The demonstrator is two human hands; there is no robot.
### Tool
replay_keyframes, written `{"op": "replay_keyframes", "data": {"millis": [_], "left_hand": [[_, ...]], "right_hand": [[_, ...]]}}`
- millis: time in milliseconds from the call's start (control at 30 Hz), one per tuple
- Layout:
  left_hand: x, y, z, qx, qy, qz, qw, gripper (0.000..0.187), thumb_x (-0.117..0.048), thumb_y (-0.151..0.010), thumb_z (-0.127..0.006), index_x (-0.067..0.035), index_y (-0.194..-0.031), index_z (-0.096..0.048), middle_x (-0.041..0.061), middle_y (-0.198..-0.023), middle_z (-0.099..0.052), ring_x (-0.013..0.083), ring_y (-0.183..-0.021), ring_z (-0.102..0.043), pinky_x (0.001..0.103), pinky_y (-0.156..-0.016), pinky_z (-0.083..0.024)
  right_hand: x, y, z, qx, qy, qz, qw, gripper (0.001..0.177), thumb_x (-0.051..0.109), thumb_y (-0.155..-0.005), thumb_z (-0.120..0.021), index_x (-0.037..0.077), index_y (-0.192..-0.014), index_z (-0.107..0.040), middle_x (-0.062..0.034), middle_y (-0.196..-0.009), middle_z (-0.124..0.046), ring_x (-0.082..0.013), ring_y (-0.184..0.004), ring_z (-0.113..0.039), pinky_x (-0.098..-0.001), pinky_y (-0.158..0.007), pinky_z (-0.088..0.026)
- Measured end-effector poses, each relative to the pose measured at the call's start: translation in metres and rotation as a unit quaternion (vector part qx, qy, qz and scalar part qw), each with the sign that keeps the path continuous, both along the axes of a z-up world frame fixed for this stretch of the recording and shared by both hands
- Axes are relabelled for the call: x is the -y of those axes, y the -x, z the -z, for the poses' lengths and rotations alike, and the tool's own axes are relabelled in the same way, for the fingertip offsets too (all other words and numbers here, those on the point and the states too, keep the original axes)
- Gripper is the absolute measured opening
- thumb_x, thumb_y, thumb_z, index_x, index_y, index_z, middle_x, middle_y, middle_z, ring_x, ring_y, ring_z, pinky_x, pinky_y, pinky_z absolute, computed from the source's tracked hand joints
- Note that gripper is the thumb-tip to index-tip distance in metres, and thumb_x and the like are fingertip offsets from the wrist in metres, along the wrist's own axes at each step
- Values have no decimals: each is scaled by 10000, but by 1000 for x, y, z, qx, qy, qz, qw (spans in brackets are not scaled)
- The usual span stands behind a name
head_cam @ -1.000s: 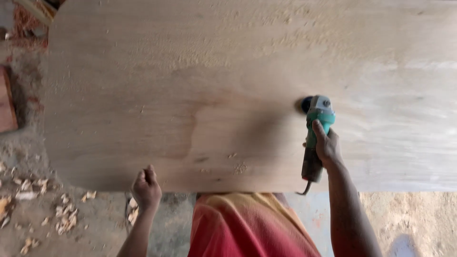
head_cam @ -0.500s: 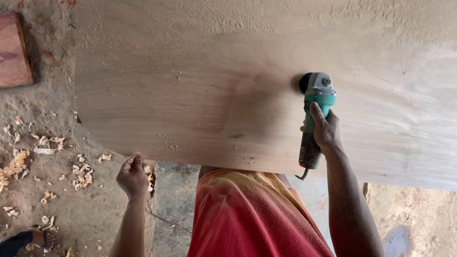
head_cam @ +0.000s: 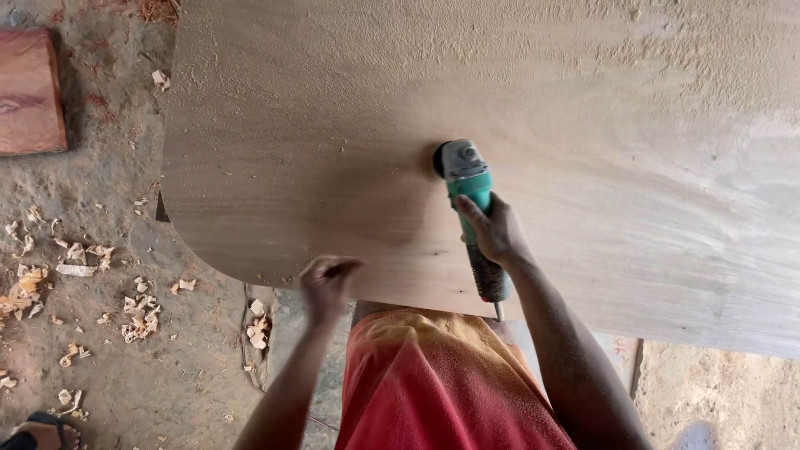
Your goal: Sanding a large wooden board using an electric angle grinder.
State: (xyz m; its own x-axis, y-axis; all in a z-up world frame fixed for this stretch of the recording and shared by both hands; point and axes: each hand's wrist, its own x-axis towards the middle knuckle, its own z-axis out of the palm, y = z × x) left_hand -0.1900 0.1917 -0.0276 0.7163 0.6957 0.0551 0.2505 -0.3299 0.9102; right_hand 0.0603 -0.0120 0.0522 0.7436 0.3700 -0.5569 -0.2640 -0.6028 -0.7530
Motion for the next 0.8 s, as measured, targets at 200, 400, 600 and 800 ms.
{"op": "replay_keyframes", "data": {"millis": [200, 400, 600, 800], "left_hand": [[96, -142, -13, -69, 481, 107, 868, 750, -702, -824, -624, -103, -1275, -629, 19, -1166, -713, 165, -1024, -698, 364, -902, -572], [160, -235, -47, -173, 437, 158, 869, 780, -692, -858, -622, 1, -1207, -699, 160, -1090, -756, 218, -991, -685, 369, -861, -530], [238, -291, -37, -207, 414, 196, 864, 702, -604, -801, -689, -46, -1228, -672, 141, -1124, -757, 225, -1023, -728, 375, -884, -568], [322, -341, -34, -270, 322, 254, 871, 764, -671, -771, -673, -70, -1244, -676, 167, -1150, -748, 258, -1051, -728, 383, -903, -567]], "right_hand": [[4, -3, -2, 32, 34, -15, 999, 585, 592, -923, -611, 45, -1126, -656, -136, -843, -740, -213, -731, -734, -384, -673, -594], [51, -34, -13, 42, 73, 48, 995, 542, 556, -947, -615, 49, -1131, -676, -148, -907, -757, -238, -808, -720, -406, -732, -560], [136, -65, 0, 57, 80, 119, 988, 539, 538, -957, -615, 31, -1135, -664, -165, -913, -757, -245, -817, -723, -415, -738, -564], [214, -96, -11, 29, 62, 208, 976, 511, 517, -969, -609, 34, -1128, -663, -142, -911, -745, -224, -803, -714, -395, -707, -573]]}}
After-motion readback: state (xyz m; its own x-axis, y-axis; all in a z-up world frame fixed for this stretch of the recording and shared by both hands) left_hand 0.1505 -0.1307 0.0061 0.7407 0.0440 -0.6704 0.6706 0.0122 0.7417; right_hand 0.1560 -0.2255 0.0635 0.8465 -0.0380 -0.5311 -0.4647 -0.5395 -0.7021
